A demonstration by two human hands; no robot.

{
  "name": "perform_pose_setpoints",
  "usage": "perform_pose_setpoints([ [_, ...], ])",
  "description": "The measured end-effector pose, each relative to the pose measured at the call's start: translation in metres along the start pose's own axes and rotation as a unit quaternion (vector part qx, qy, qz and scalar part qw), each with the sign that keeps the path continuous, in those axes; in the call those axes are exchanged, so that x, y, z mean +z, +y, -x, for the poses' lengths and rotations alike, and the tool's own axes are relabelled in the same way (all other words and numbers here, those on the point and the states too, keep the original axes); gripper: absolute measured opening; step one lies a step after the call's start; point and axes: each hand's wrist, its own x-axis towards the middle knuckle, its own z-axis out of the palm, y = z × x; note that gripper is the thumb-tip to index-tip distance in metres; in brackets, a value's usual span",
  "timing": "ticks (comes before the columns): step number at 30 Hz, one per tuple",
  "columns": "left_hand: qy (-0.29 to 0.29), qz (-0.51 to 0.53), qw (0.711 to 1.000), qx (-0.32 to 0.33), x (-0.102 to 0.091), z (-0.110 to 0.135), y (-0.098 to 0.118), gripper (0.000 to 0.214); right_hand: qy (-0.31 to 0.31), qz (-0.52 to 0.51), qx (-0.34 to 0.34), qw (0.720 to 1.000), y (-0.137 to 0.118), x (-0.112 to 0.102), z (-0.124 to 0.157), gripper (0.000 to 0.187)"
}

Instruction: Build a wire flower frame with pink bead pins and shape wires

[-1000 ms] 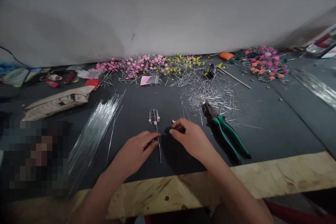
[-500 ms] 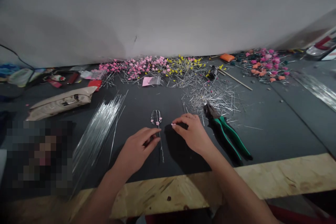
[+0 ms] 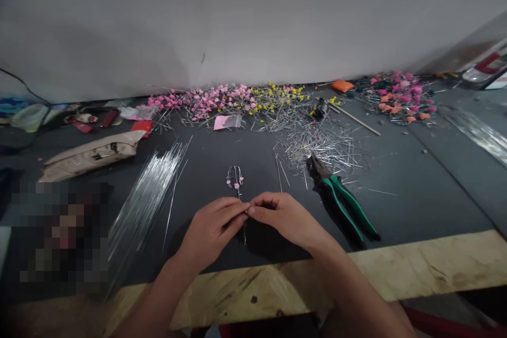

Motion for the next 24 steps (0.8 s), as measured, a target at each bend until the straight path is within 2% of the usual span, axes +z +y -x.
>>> perform_pose_setpoints([
  [7, 0.045, -0.003, 0.999, 0.006, -0.001, 0.000, 0.004, 0.014, 0.012, -0.043, 0.005, 0.999, -0.002, 0.005, 0.000, 0.019],
  [11, 0.052, -0.005, 0.999, 0.008, -0.002, -0.001, 0.006, 0.010, 0.012, -0.044, 0.018, 0.999, -0.004, 0.007, 0.001, 0.018],
  [15, 0.042, -0.009, 0.998, -0.056, -0.005, -0.003, 0.004, 0.009, 0.026, -0.043, 0.018, 0.999, -0.002, -0.001, -0.004, 0.019],
  [20, 0.075, 0.025, 0.987, -0.143, -0.009, -0.005, -0.003, 0.009, 0.149, 0.062, 0.040, 0.986, 0.008, -0.023, -0.016, 0.017],
  [22, 0.078, 0.039, 0.984, -0.157, -0.009, -0.004, -0.004, 0.009, 0.159, 0.072, 0.037, 0.984, 0.009, -0.027, -0.018, 0.018],
  [24, 0.070, 0.054, 0.984, -0.157, -0.007, -0.004, -0.004, 0.011, 0.136, 0.047, 0.030, 0.989, 0.007, -0.027, -0.016, 0.018],
])
